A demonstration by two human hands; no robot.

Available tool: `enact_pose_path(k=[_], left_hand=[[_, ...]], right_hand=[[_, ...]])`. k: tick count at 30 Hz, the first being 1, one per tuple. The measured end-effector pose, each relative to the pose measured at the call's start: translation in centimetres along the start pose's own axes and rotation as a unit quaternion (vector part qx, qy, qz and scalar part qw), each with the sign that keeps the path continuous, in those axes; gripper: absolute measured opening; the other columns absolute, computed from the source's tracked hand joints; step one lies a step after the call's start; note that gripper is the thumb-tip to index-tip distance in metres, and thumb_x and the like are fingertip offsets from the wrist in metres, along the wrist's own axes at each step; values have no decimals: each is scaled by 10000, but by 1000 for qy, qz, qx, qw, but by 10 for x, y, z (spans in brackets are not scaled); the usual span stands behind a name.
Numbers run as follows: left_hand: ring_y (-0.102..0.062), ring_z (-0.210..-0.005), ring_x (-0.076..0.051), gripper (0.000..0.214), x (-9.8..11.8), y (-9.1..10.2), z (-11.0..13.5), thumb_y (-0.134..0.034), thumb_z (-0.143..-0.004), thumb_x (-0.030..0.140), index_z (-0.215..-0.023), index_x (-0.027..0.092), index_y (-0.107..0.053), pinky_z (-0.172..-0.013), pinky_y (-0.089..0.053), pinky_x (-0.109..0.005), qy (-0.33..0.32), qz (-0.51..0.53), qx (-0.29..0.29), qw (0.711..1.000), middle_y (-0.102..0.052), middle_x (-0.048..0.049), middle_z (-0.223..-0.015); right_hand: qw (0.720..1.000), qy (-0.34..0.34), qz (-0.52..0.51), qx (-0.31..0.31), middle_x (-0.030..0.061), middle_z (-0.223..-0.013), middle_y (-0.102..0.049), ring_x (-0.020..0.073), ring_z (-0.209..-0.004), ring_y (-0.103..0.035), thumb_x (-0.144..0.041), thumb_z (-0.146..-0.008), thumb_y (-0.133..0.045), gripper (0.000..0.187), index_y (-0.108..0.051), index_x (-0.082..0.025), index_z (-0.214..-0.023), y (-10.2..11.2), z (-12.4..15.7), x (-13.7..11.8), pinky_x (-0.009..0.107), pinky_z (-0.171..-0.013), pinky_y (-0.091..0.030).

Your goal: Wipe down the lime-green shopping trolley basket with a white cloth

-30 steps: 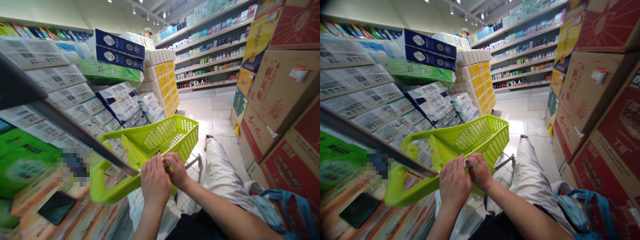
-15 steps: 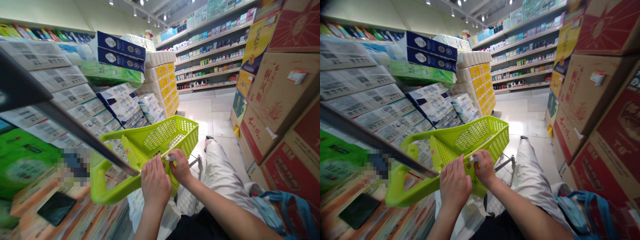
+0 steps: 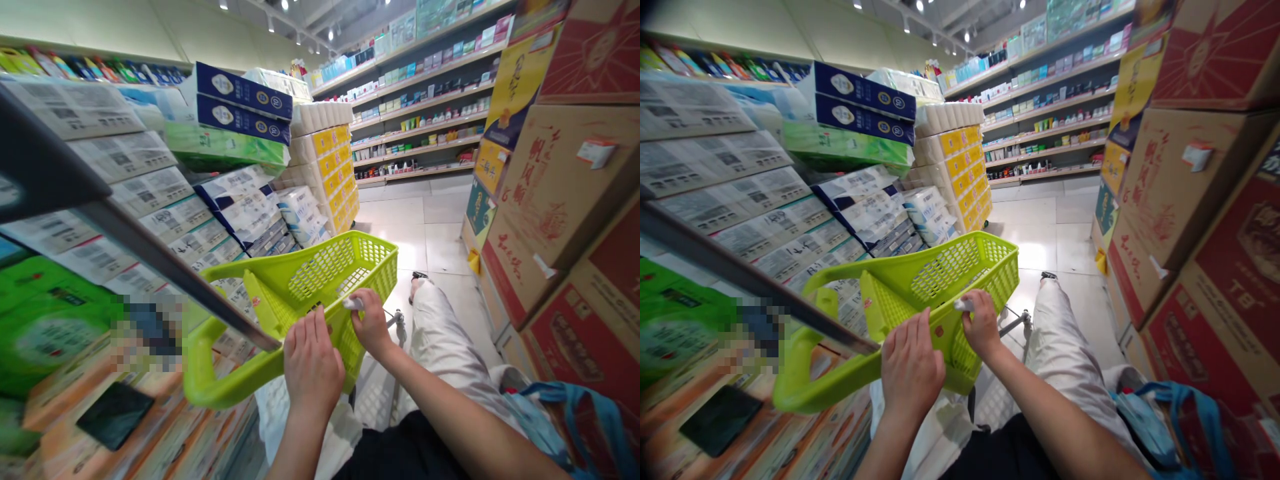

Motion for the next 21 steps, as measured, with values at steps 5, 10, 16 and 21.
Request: enact_pose_path(k=[5, 10, 16, 21], left_hand=[[-503, -1155, -285, 607, 0, -1, 0, -489, -707, 106, -1312, 76, -475, -1039, -311, -430, 1, 4, -8, 1000, -590, -153, -1216], [-502, -1154, -285, 620, 0, -1, 0, -489, -699, 95, -1318, 65, -471, -1047, -306, -428, -4, -3, -13, 1000, -591, -151, -1213], [-511, -1135, -287, 619, 0, 0, 0, -491, -698, 92, -1317, 62, -474, -1035, -319, -433, -4, -3, -6, 1000, -596, -154, -1200], [-501, -1153, -294, 616, -1, -2, 0, -492, -712, 108, -1325, 61, -465, -1035, -316, -443, -4, 0, -5, 1000, -589, -160, -1217]], right_hand=[[989, 111, -79, -64, 58, -1036, -583, 201, -990, -558, -123, -803, -526, 273, -568, -242, -1046, -19, 23, -51, 358, -880, -485], [999, 24, -25, 0, 56, -979, -586, 214, -960, -559, -106, -792, -514, 262, -568, -233, -1014, 3, 5, 4, 383, -864, -477], [998, -49, 20, 23, 49, -897, -573, 221, -883, -538, -95, -744, -506, 255, -550, -214, -965, 5, 9, 28, 373, -803, -457], [993, 51, -23, -99, 30, -865, -556, 181, -800, -537, -91, -747, -514, 244, -566, -236, -937, -37, 50, -24, 290, -712, -460]])
Point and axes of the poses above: each hand's wrist, its own z-axis away from the middle knuckle, its own y-axis out of the back of the hand, x = y × z, the point moved 10 cm from there along -z, towards the middle knuckle
